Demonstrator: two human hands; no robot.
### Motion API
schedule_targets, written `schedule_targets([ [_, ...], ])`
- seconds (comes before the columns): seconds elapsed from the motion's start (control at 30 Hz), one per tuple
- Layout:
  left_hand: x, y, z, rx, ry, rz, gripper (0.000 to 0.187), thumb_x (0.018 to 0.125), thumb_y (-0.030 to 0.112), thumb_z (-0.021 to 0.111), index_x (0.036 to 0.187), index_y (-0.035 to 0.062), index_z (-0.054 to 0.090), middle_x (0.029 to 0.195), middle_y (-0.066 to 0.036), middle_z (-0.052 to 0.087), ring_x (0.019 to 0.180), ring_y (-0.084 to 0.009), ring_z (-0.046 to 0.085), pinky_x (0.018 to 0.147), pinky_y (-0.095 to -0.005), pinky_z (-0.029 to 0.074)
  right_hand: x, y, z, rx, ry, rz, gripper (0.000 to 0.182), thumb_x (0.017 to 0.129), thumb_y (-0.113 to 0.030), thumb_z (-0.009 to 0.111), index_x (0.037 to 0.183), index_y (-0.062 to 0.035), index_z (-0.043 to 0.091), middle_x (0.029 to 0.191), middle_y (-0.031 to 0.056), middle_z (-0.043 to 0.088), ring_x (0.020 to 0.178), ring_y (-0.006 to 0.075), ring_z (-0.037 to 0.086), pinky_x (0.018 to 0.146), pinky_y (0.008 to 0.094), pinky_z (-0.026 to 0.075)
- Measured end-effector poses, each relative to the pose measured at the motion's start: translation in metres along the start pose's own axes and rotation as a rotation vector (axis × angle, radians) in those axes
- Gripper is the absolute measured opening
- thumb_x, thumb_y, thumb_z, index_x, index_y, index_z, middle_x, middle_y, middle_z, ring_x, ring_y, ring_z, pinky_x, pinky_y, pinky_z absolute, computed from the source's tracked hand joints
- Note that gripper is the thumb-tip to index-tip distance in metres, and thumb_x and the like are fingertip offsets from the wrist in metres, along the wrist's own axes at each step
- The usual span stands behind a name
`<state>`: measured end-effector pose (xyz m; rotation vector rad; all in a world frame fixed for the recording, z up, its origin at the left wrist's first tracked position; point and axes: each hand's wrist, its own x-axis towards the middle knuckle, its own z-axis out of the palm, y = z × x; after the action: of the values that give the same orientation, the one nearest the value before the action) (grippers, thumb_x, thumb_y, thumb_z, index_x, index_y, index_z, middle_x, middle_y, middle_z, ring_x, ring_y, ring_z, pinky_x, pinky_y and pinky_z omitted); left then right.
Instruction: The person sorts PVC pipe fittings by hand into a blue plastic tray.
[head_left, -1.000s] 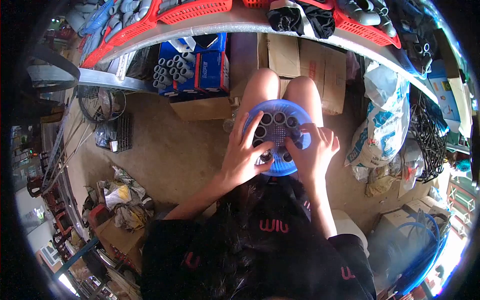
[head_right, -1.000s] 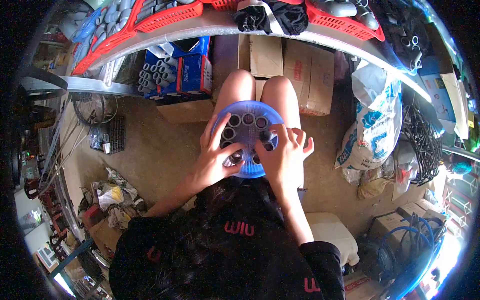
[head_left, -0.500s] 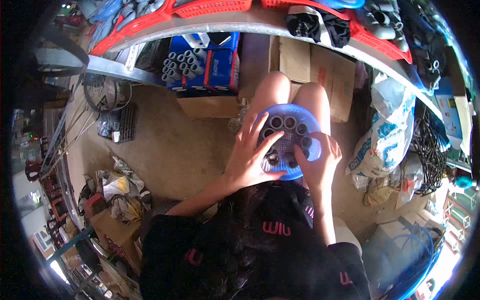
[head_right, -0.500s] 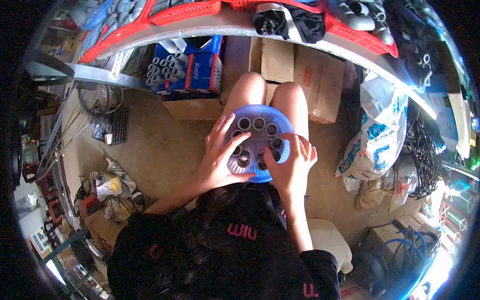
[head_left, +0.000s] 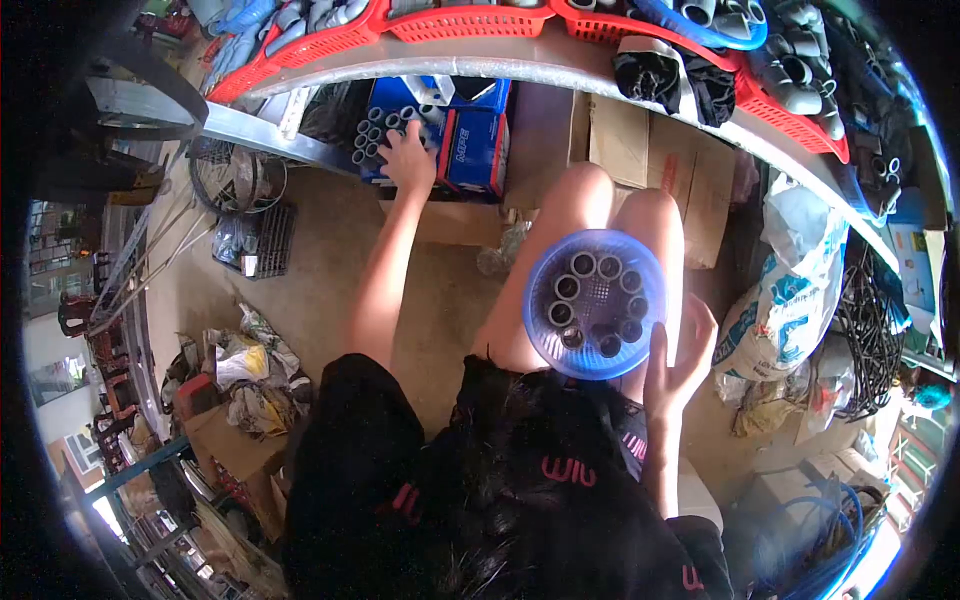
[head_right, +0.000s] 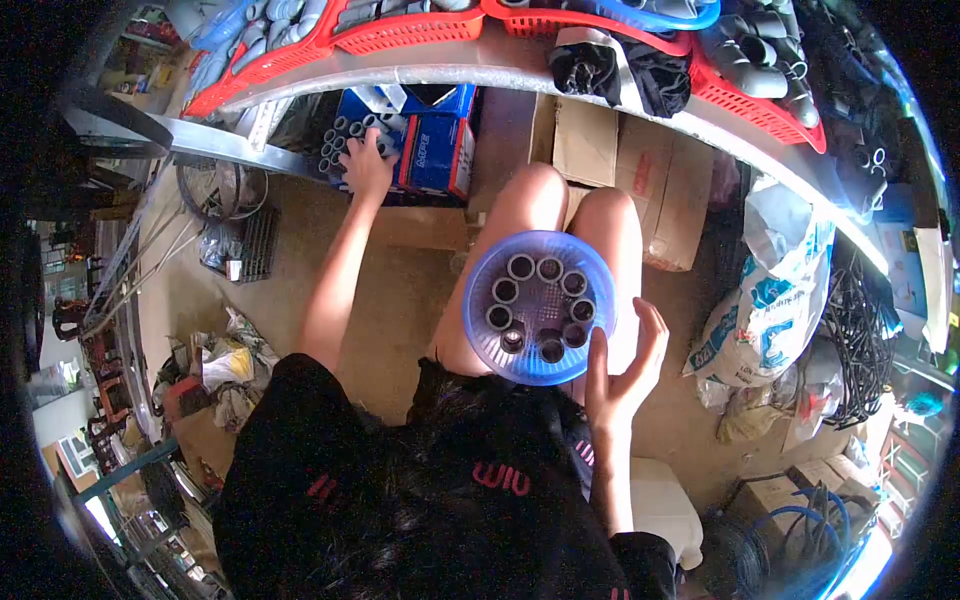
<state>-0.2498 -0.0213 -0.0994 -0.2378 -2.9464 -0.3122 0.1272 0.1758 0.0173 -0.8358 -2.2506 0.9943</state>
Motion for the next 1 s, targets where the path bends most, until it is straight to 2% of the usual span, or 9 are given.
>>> schedule_targets([
  [0.07,0.006,-0.013,0.018,0.004,0.011,0.042,0.050,0.076,0.010,0.073,0.120,0.0193,0.049,0.112,-0.017,0.049,0.103,-0.0443,0.053,0.072,-0.0516,0.054,-0.001,0.002,0.003,-0.009,0.005,0.020,0.047,0.082,-0.010,0.067,0.124,0.0020,0.051,0.119,0.0203,0.057,0.112,0.0347,0.055,0.100,0.0444,0.040],
  [0.23,-0.006,-0.008,0.010,-0.025,0.038,0.146,0.039,0.077,0.005,0.070,0.111,0.0128,0.051,0.111,-0.014,0.052,0.103,-0.0392,0.054,0.076,-0.0470,0.054,0.003,-0.004,0.007,0.026,-0.036,0.003,0.038,0.083,-0.010,0.066,0.118,0.0017,0.055,0.115,0.0194,0.058,0.110,0.0340,0.056,0.098,0.0422,0.041],
  [0.43,-0.012,-0.019,0.016,-0.060,0.106,0.348,0.038,0.079,0.000,0.065,0.113,0.0092,0.050,0.110,-0.012,0.056,0.103,-0.0380,0.054,0.078,-0.0462,0.052,0.010,-0.005,0.004,0.008,-0.005,-0.027,0.035,0.083,-0.010,0.066,0.115,0.0001,0.057,0.116,0.0209,0.057,0.111,0.0355,0.054,0.098,0.0450,0.041],
  [0.53,-0.017,-0.021,0.018,-0.069,0.106,0.391,0.037,0.081,-0.001,0.062,0.115,0.0084,0.050,0.111,-0.012,0.056,0.102,-0.0371,0.055,0.079,-0.0457,0.052,0.007,-0.007,0.003,-0.064,0.001,-0.052,0.039,0.079,-0.013,0.069,0.115,-0.0025,0.058,0.121,0.0207,0.055,0.115,0.0366,0.052,0.098,0.0468,0.040],
  [0.67,-0.024,-0.023,0.011,-0.147,0.130,0.466,0.034,0.083,-0.001,0.059,0.116,0.0075,0.051,0.112,-0.012,0.057,0.101,-0.0371,0.056,0.080,-0.0461,0.051,0.004,-0.013,-0.004,-0.167,-0.303,-0.254,0.055,0.059,-0.027,0.084,0.109,-0.0177,0.064,0.133,0.0147,0.047,0.122,0.0359,0.042,0.102,0.0508,0.032],
  [0.7,-0.030,-0.023,0.005,-0.180,0.134,0.482,0.034,0.084,-0.001,0.059,0.116,0.0072,0.051,0.113,-0.013,0.058,0.101,-0.0373,0.056,0.080,-0.0460,0.050,0.001,-0.013,-0.003,-0.224,-0.355,-0.273,0.054,0.055,-0.028,0.085,0.104,-0.0226,0.066,0.137,0.0123,0.044,0.125,0.0343,0.040,0.103,0.0497,0.030],
  [0.83,-0.075,-0.017,-0.034,-0.355,0.209,0.519,0.031,0.084,-0.003,0.060,0.113,0.0066,0.056,0.117,-0.017,0.059,0.104,-0.0392,0.059,0.087,-0.0435,0.050,-0.003,-0.006,0.000,-0.335,-0.478,-0.309,0.036,0.059,-0.027,0.082,0.092,-0.0202,0.070,0.142,0.0015,0.043,0.128,0.0288,0.040,0.102,0.0482,0.030],
  [0.9,-0.104,-0.010,-0.066,-0.474,0.275,0.522,0.032,0.081,-0.005,0.067,0.111,0.0027,0.057,0.112,-0.017,0.061,0.103,-0.0321,0.062,0.089,-0.0390,0.049,0.001,-0.002,0.000,-0.327,-0.478,-0.356,0.031,0.059,-0.026,0.081,0.087,-0.0195,0.070,0.141,0.0003,0.045,0.128,0.0269,0.040,0.102,0.0478,0.030],
  [1.0,-0.147,0.022,-0.135,-0.706,0.224,0.477,0.035,0.079,-0.011,0.066,0.110,0.0001,0.056,0.116,-0.015,0.059,0.101,-0.0236,0.061,0.070,-0.0287,0.059,0.013,-0.007,-0.004,-0.308,-0.540,-0.424,0.026,0.059,-0.023,0.080,0.082,-0.0170,0.070,0.139,-0.0017,0.048,0.130,0.0243,0.041,0.101,0.0476,0.030],
])
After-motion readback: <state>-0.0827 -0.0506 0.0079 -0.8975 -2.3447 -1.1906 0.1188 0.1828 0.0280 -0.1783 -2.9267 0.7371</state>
